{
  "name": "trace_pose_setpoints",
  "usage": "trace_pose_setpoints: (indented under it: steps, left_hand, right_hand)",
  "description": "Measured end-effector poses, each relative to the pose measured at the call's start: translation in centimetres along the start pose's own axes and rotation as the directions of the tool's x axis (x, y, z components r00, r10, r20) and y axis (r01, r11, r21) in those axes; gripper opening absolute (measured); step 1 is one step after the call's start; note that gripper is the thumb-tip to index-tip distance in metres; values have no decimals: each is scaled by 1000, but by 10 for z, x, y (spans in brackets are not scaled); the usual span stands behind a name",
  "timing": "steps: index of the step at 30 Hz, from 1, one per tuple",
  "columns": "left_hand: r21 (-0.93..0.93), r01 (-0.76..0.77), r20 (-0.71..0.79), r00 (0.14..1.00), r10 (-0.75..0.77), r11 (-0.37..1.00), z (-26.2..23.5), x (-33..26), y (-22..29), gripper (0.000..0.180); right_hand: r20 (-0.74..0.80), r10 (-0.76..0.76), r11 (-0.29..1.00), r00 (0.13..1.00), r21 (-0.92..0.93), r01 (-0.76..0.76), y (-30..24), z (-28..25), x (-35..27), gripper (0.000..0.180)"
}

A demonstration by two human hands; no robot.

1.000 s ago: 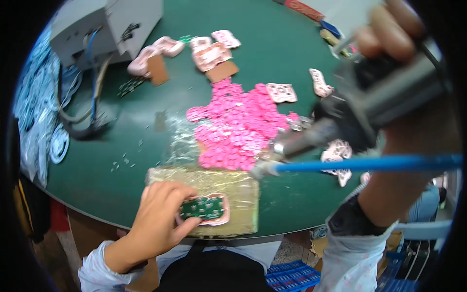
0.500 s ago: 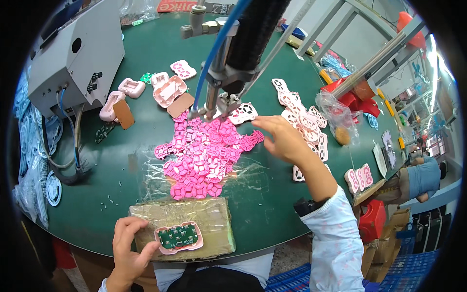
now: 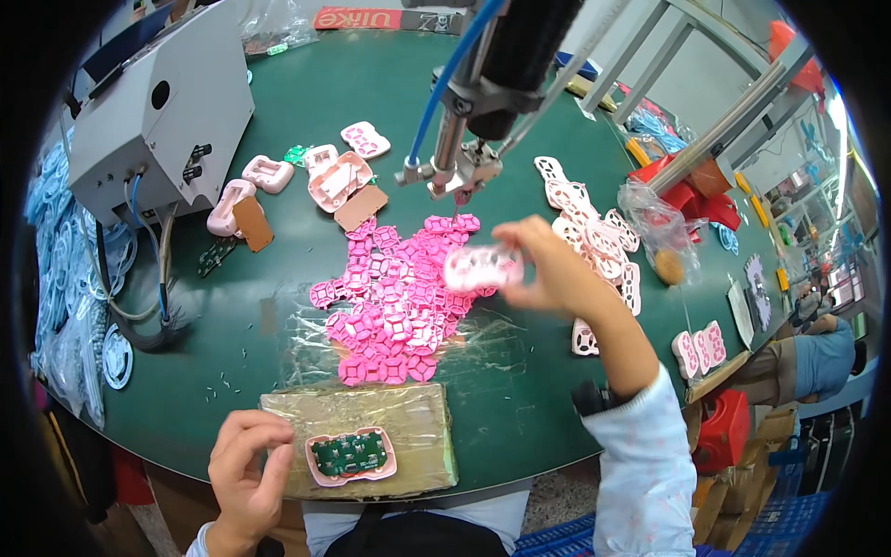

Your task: The person assembles small pink electronic devices by inserting green circuit boards into pink plastic housings. They place the assembled units into a pneumatic press to secure the components, then add pink internal parts and close the casing. The process is repeated for multiple units on a green workbench.

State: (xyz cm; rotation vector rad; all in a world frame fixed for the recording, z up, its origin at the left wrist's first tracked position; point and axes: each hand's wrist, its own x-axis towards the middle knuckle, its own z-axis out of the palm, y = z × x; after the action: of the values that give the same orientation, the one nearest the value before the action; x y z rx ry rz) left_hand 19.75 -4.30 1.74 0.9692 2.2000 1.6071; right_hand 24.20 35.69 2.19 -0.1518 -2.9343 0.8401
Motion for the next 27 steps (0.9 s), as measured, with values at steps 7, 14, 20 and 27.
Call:
trace_pose_setpoints:
  steps: [7,14,20,27]
  left_hand:
    - [-564,701,564,713,-416,437,38,43,29,35]
    - [-577,707,567,707,-423,409,21,24,26,33]
    - [-607,677,511,734,-448,417,18,15,20,32]
    - [-568,655,548,753,-364,499,14,16,-2,34]
  right_hand:
    - [99,-232,886,968,431,168,-110,15,-63,63]
    - [-123,-41,967,992,-254,9,43,28,-26,39]
    - [-127,85,979,988,-175,-107,72,39,-31,34]
    - [-320,-298,945,899,33,325,-52,16,-63,26]
